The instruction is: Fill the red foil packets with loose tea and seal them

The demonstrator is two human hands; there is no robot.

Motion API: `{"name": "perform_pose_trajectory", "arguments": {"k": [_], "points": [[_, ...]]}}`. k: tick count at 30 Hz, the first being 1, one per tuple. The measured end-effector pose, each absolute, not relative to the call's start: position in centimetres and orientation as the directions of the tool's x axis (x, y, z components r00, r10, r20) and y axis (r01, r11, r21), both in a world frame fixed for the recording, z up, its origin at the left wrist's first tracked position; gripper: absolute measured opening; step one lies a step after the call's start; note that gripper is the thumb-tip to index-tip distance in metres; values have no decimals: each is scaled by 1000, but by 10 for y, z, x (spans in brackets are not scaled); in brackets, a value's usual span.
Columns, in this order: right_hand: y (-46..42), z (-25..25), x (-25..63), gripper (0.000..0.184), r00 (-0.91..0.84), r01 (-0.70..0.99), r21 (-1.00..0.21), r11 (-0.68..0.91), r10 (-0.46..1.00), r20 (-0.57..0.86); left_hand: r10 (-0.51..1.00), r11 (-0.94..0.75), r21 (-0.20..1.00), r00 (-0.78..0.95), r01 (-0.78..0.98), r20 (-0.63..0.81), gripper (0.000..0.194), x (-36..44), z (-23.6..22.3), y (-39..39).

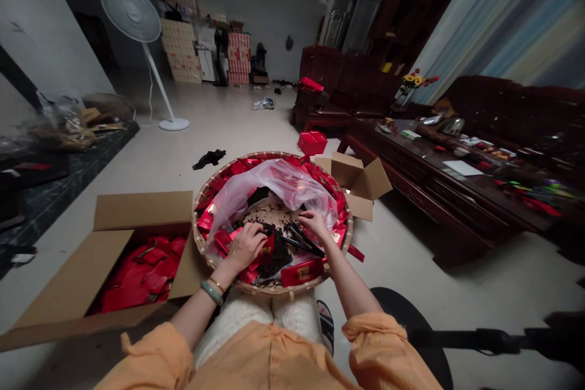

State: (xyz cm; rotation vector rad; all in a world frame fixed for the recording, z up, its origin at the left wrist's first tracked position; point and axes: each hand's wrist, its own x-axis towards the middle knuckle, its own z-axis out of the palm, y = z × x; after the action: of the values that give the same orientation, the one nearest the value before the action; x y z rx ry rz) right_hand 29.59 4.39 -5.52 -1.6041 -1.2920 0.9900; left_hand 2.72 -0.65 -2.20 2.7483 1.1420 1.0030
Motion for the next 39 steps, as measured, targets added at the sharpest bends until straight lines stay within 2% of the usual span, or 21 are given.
{"name": "perform_pose_trajectory", "arguments": {"k": [4, 7, 8, 11, 15, 22, 24, 28, 30, 33, 35, 39], "points": [[30, -32, 285, 36, 142, 176, -979, -108, 986, -83, 581, -806, 213, 665, 553, 469, 22, 33, -16, -3], [18, -10, 265, 35, 33, 50, -996, -72, 997, -70, 604, -797, 294, 680, 529, 415, 23, 37, -17, 3], [15, -3, 257, 33, -17, 62, -996, -59, 998, -61, 614, -790, 331, 676, 517, 408, 22, 39, -18, 5], [6, 11, 235, 25, -98, 276, -961, -1, 995, -29, 626, -774, 423, 666, 471, 405, 19, 40, -22, 8], [-2, 18, 219, 26, -188, 534, -837, 122, 982, 23, 621, -777, 439, 660, 451, 422, 16, 40, -26, 7], [-22, 21, 215, 25, -208, 651, -718, 246, 968, 143, 610, -792, 392, 650, 469, 454, 16, 36, -25, -2], [-31, 20, 216, 20, -266, 704, -630, 327, 945, 193, 595, -803, 356, 679, 478, 430, 17, 36, -21, -5], [-42, 11, 220, 24, -375, 802, -417, 428, 904, 206, 588, -808, 343, 698, 480, 408, 15, 38, -8, -15], [-43, 6, 222, 16, -349, 808, -428, 405, 914, 205, 625, -779, 407, 634, 476, 455, 15, 40, -3, -22], [-42, 1, 225, 15, -292, 757, -524, 391, 919, 265, 765, -644, 607, 411, 467, 495, 38, 42, -1, -31], [-41, -1, 228, 19, -264, 697, -605, 384, 922, 282, 858, -507, 756, 323, 414, 398, 47, 41, -3, -35], [-39, -3, 235, 23, -252, 559, -776, 293, 951, 177, 879, -211, 943, 472, 257, 68, 42, 36, -9, -39]]}}
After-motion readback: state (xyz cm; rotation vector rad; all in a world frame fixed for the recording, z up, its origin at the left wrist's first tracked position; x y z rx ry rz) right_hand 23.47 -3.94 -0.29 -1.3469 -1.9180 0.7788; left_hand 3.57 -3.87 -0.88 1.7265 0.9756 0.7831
